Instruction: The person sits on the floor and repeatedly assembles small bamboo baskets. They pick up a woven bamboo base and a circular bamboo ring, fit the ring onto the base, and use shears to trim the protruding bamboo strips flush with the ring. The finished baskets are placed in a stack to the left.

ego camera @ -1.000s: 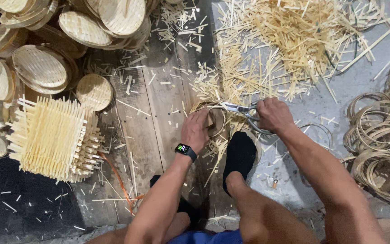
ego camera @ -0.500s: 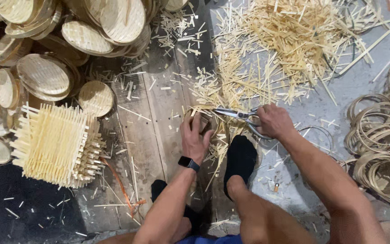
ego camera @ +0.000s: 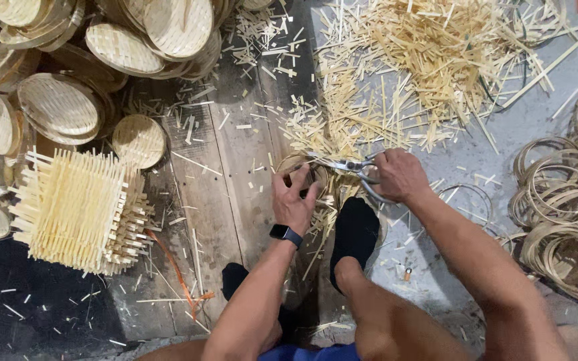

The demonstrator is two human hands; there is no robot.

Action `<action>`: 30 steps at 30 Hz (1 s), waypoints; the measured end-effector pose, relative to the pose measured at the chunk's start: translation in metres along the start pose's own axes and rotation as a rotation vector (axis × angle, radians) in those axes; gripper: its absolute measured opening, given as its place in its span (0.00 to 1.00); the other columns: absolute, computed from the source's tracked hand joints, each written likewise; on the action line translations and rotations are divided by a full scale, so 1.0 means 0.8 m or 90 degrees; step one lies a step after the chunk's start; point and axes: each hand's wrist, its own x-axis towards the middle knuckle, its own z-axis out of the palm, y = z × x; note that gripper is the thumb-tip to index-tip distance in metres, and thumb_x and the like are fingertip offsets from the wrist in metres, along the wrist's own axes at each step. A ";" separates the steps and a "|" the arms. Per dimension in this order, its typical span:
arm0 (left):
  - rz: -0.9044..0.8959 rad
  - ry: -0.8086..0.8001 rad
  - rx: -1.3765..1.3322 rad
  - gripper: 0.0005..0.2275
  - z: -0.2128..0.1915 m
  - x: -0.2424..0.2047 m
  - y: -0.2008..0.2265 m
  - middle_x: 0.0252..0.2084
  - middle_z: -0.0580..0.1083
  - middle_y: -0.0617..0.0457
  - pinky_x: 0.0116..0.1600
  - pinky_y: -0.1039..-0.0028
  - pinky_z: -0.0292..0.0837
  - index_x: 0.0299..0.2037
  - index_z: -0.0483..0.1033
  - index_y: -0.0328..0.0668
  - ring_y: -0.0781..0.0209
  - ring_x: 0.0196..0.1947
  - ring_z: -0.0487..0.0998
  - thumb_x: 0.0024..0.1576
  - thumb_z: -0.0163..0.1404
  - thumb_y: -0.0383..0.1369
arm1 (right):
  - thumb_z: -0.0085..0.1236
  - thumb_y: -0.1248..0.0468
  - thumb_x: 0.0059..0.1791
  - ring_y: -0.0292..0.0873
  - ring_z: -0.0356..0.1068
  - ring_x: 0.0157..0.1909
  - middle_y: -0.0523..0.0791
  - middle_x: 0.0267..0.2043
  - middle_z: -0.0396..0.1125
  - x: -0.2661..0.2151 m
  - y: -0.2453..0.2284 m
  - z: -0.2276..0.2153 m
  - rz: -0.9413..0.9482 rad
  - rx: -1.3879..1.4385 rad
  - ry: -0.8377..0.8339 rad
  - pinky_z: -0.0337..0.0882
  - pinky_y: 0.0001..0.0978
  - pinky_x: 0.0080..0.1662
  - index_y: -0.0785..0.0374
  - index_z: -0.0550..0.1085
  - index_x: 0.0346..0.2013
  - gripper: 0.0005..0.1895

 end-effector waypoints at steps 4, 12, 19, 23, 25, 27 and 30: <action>0.113 -0.009 0.011 0.21 0.007 0.003 -0.010 0.53 0.72 0.41 0.57 0.56 0.73 0.55 0.79 0.54 0.40 0.54 0.75 0.50 0.63 0.28 | 0.58 0.37 0.41 0.49 0.67 0.31 0.51 0.27 0.64 0.013 -0.033 -0.028 -0.026 0.001 0.132 0.71 0.44 0.34 0.66 0.72 0.30 0.31; 0.063 -0.090 -0.003 0.21 0.005 0.000 -0.026 0.60 0.72 0.37 0.59 0.60 0.74 0.56 0.80 0.56 0.39 0.58 0.74 0.51 0.60 0.28 | 0.56 0.46 0.49 0.46 0.67 0.28 0.48 0.28 0.66 0.005 0.009 -0.022 0.123 0.085 -0.158 0.73 0.44 0.34 0.62 0.76 0.33 0.20; -0.169 -0.116 -0.110 0.23 -0.018 0.043 -0.053 0.50 0.78 0.42 0.53 0.64 0.74 0.57 0.75 0.45 0.47 0.49 0.79 0.51 0.63 0.39 | 0.70 0.47 0.37 0.56 0.69 0.44 0.54 0.41 0.66 -0.022 0.040 0.021 0.406 0.061 0.084 0.72 0.50 0.47 0.67 0.76 0.42 0.30; -0.289 -0.128 -0.021 0.18 0.001 0.059 -0.096 0.40 0.82 0.46 0.46 0.68 0.77 0.49 0.81 0.38 0.55 0.40 0.83 0.54 0.63 0.41 | 0.69 0.60 0.38 0.52 0.67 0.53 0.54 0.51 0.62 -0.023 0.022 0.033 0.369 0.049 0.054 0.69 0.48 0.58 0.71 0.73 0.51 0.30; -0.347 -0.198 -0.058 0.17 0.017 0.067 -0.108 0.36 0.83 0.48 0.44 0.69 0.78 0.45 0.84 0.39 0.59 0.36 0.83 0.49 0.65 0.39 | 0.68 0.56 0.46 0.51 0.70 0.48 0.56 0.55 0.64 -0.008 -0.017 0.037 0.365 0.505 0.013 0.74 0.45 0.49 0.65 0.71 0.60 0.30; -0.425 -0.279 -0.085 0.17 0.029 0.072 -0.116 0.33 0.83 0.49 0.41 0.67 0.77 0.43 0.86 0.41 0.59 0.33 0.82 0.44 0.67 0.36 | 0.66 0.54 0.48 0.42 0.73 0.47 0.50 0.49 0.72 0.027 -0.046 0.050 0.272 0.724 -0.078 0.74 0.35 0.48 0.63 0.68 0.63 0.32; -0.436 -0.301 -0.028 0.14 0.034 0.071 -0.118 0.32 0.82 0.50 0.40 0.73 0.76 0.40 0.88 0.38 0.65 0.31 0.82 0.46 0.69 0.35 | 0.68 0.56 0.46 0.38 0.75 0.36 0.48 0.36 0.78 0.051 -0.063 0.074 0.245 0.770 -0.089 0.74 0.32 0.41 0.67 0.81 0.45 0.19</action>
